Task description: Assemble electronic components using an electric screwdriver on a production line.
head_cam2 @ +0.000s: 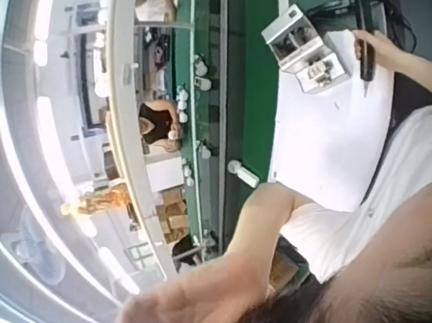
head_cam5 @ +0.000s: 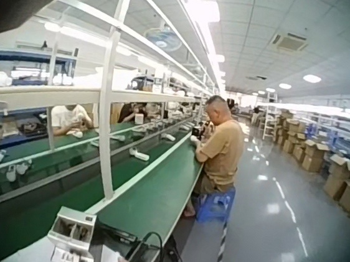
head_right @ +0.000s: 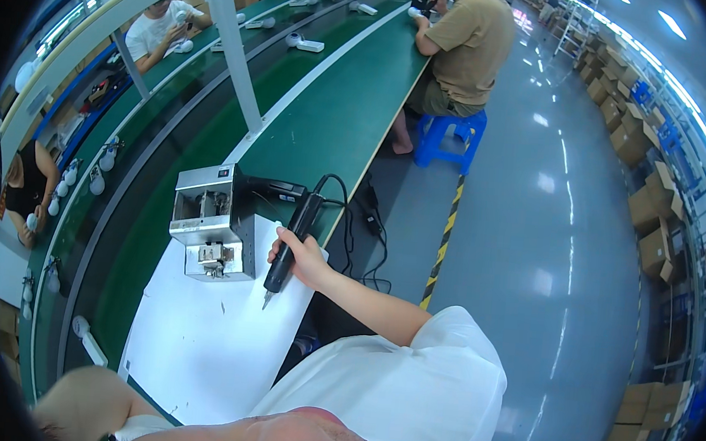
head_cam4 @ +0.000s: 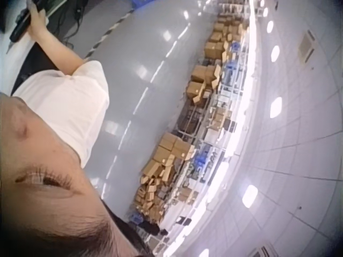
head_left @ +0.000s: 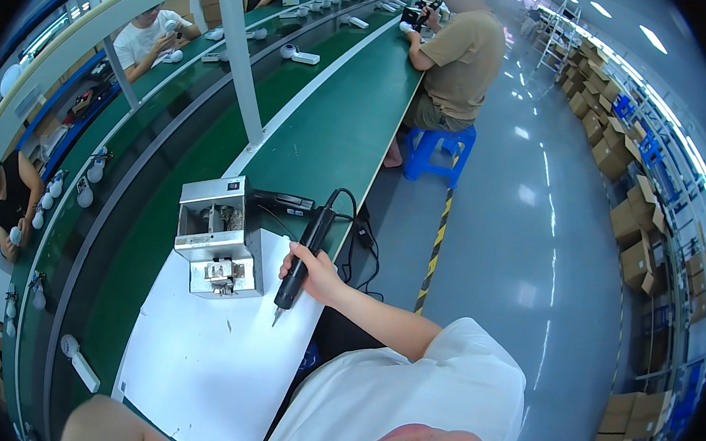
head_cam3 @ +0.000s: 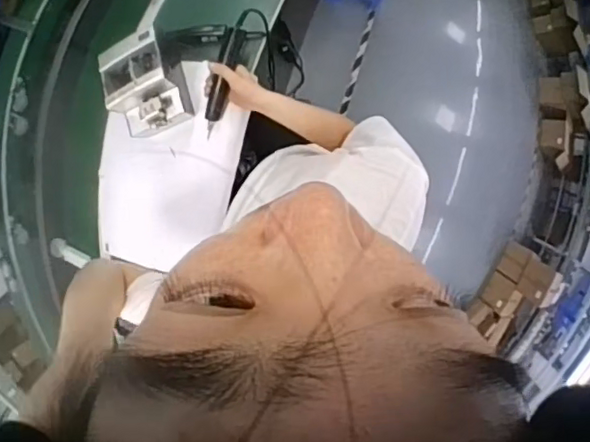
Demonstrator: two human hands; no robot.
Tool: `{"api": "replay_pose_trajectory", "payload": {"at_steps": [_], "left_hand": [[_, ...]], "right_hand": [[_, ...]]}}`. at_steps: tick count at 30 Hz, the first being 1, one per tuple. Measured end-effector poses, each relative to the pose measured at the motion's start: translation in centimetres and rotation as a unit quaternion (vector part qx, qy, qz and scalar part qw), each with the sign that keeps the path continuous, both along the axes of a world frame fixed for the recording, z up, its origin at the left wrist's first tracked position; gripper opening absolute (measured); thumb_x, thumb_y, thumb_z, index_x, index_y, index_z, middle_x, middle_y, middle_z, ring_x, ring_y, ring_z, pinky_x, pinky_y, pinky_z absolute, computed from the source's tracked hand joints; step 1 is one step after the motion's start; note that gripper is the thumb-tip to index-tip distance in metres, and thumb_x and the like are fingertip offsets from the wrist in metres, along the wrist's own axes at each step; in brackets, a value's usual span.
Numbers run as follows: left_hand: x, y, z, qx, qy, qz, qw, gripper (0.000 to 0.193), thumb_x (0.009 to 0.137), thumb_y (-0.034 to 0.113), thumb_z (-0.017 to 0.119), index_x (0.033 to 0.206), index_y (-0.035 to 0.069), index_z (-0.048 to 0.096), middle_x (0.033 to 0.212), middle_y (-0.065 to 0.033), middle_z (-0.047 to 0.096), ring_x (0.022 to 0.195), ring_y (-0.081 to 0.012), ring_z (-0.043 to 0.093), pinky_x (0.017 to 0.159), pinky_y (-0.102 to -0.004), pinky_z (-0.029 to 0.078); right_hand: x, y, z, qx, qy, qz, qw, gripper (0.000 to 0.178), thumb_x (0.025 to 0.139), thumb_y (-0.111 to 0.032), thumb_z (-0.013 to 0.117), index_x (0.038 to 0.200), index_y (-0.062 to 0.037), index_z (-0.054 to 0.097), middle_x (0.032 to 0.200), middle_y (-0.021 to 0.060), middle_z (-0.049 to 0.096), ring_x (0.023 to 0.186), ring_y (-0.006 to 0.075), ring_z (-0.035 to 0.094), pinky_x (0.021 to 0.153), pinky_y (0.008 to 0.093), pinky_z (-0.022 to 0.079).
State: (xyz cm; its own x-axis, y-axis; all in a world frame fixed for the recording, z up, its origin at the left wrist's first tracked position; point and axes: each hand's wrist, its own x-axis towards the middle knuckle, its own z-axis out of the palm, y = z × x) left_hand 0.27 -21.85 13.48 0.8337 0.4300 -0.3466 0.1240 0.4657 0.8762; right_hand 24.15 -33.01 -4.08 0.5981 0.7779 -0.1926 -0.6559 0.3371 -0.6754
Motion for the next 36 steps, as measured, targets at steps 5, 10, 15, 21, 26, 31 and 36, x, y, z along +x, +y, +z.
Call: {"api": "replay_pose_trajectory", "payload": {"at_steps": [5,10,15,21,26,31,36], "left_hand": [[0.2,-0.1,-1.9,-0.006,0.041,-0.011,0.999,0.053,0.093,0.042,0.05,0.139,0.017,0.042,0.137,-0.0108,0.047,0.124,-0.028,0.048,0.106,-0.045,0.037],[0.7,-2.1,-2.9,0.006,0.05,0.0,0.999,0.055,0.093,0.043,0.051,0.14,0.018,0.041,0.139,-0.0108,0.046,0.126,-0.0284,0.048,0.108,-0.0458,0.036],[4.5,-7.1,-14.3,-0.024,-0.104,0.008,0.994,0.023,0.096,0.013,0.042,0.116,0.001,0.045,0.104,-0.011,0.051,0.089,-0.0202,0.054,0.073,-0.0333,0.045],[4.4,-5.3,-19.4,-0.27,-0.132,-0.064,0.952,0.022,0.095,0.018,0.049,0.112,0.004,0.052,0.099,-0.0097,0.057,0.08,-0.019,0.056,0.071,-0.0303,0.044],[4.1,-4.2,-19.0,-0.373,-0.12,-0.076,0.917,0.021,0.095,0.019,0.049,0.11,0.004,0.054,0.095,-0.0095,0.059,0.081,-0.0191,0.056,0.072,-0.0298,0.044],[3.7,-4.2,-19.0,-0.365,-0.128,-0.08,0.919,0.021,0.096,0.02,0.047,0.109,0.004,0.055,0.094,-0.0092,0.06,0.081,-0.0193,0.057,0.072,-0.03,0.044],[3.9,-4.4,-19.9,-0.301,-0.168,-0.089,0.934,0.022,0.097,0.02,0.046,0.109,0.005,0.055,0.096,-0.0084,0.06,0.082,-0.0193,0.057,0.073,-0.0301,0.044]], "right_hand": [[0.3,-0.4,-0.3,0.001,-0.002,-0.001,1.0,0.026,0.094,-0.028,0.055,0.086,-0.0037,0.054,0.075,0.009,0.056,0.073,0.0202,0.058,0.076,0.0333,0.048],[0.1,-0.4,-0.4,0.014,-0.011,0.002,1.0,0.023,0.095,-0.027,0.054,0.089,-0.005,0.052,0.077,0.0089,0.055,0.074,0.0202,0.057,0.076,0.0343,0.047],[-0.5,-0.1,-0.2,0.01,-0.021,-0.01,1.0,0.025,0.094,-0.028,0.055,0.086,-0.0045,0.054,0.075,0.0084,0.055,0.073,0.0198,0.057,0.076,0.0335,0.047],[-0.2,0.2,-1.1,0.005,-0.028,-0.035,0.999,0.027,0.093,-0.028,0.056,0.083,-0.0035,0.055,0.074,0.0081,0.056,0.072,0.0197,0.057,0.074,0.0323,0.047],[0.0,0.1,-1.2,0.001,-0.032,-0.034,0.999,0.027,0.093,-0.027,0.056,0.082,-0.0029,0.055,0.074,0.0083,0.055,0.072,0.0205,0.057,0.074,0.0323,0.047],[-0.4,0.6,-1.0,-0.001,-0.028,-0.037,0.999,0.027,0.093,-0.027,0.056,0.081,-0.003,0.054,0.074,0.0086,0.055,0.071,0.0209,0.057,0.073,0.0324,0.047],[-0.5,0.6,-0.9,-0.034,-0.039,-0.035,0.998,0.022,0.093,-0.026,0.055,0.085,-0.0063,0.05,0.073,0.0073,0.052,0.07,0.0189,0.053,0.073,0.0348,0.047]]}}
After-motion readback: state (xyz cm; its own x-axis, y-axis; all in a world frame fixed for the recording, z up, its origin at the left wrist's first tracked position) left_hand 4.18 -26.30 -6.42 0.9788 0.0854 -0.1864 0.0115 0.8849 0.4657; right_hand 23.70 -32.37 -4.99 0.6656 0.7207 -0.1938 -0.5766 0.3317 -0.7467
